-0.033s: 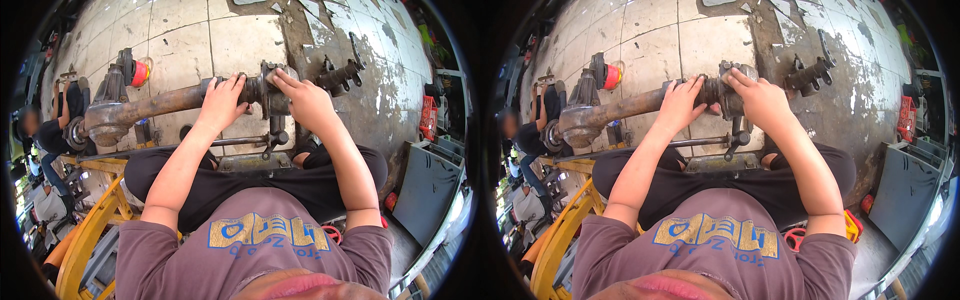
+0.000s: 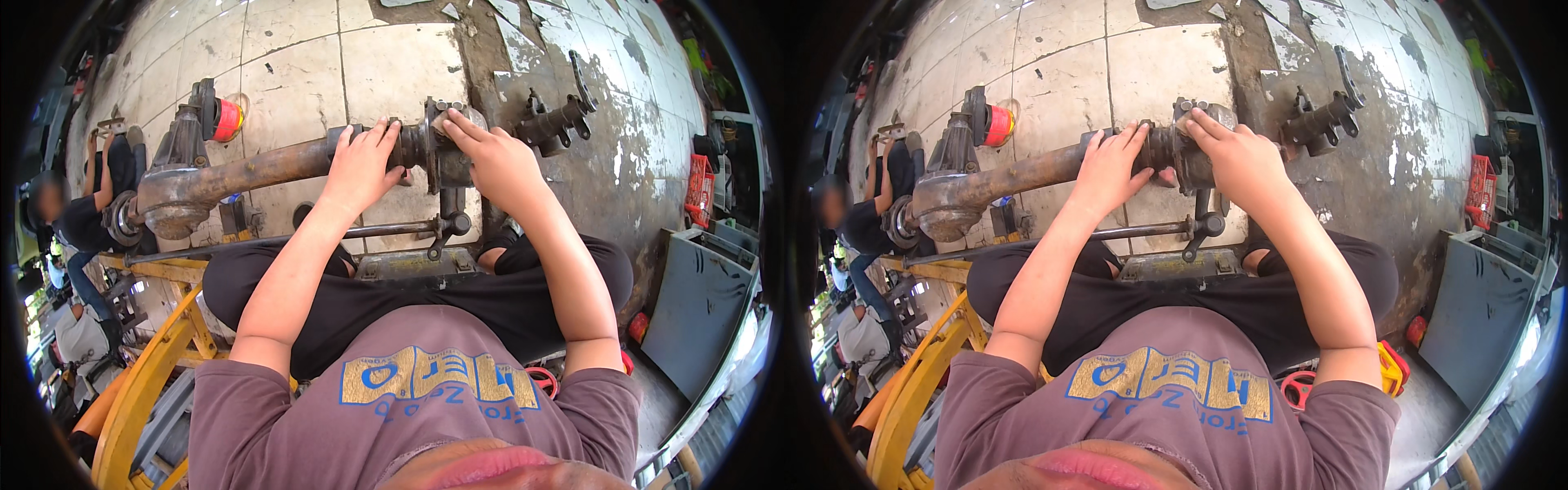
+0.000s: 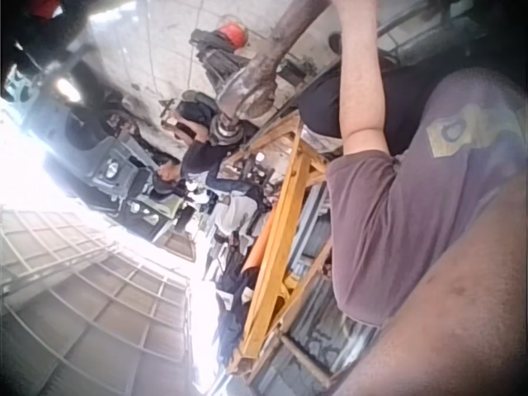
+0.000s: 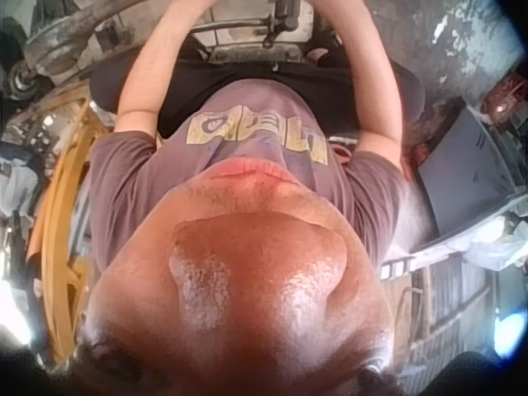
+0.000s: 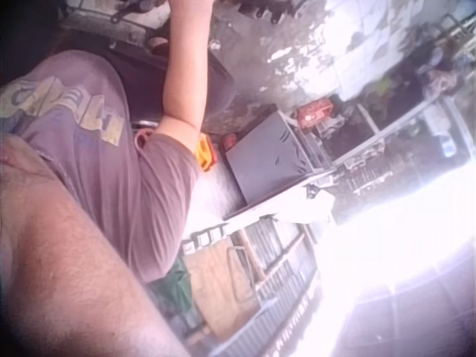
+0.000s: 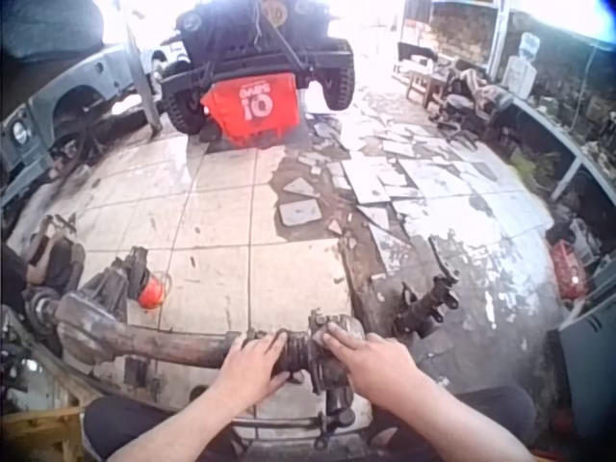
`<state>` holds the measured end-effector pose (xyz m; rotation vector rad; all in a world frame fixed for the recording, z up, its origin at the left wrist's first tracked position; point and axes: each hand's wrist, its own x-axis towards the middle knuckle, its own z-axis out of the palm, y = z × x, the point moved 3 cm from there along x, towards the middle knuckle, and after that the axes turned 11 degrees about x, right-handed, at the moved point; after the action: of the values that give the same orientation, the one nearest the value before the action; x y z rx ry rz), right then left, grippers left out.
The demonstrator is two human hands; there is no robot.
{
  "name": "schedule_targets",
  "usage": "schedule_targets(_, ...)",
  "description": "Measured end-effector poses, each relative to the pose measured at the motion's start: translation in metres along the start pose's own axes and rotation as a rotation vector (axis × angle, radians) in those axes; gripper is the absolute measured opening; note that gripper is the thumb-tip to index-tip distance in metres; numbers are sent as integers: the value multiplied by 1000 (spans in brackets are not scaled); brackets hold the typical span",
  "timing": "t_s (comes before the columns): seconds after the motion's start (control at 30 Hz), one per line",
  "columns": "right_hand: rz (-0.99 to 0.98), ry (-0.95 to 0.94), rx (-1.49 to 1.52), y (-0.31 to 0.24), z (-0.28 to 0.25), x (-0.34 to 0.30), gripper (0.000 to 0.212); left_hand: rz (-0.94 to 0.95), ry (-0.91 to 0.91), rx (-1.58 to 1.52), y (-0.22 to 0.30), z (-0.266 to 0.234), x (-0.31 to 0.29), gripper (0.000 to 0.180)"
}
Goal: The person scrubs a metal axle with a small abrasive pad, rotating the axle to clean different sections. The axle is held in a vise, and the person works continuously on the same component.
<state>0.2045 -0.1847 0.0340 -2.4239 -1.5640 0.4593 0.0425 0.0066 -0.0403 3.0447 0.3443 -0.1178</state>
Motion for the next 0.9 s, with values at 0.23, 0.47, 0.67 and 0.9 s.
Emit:
schedule_targets(0.23,-13,-59,-25,-3,-8,4,82,-4,-2,9,-4,5,6,87)
schedule_targets(0.47,-21,-41,-55,-2,-6,8,81,-8,-18,7,-4,3,7,87)
schedule_targets(0.67,-30,-54,-52,-1,-5,8,81,-6,-9,4,-5,2,7,86)
schedule_targets(0.9,3,-24,13,0,-1,10,81,-8,-21,-4,-4,-2,8,86)
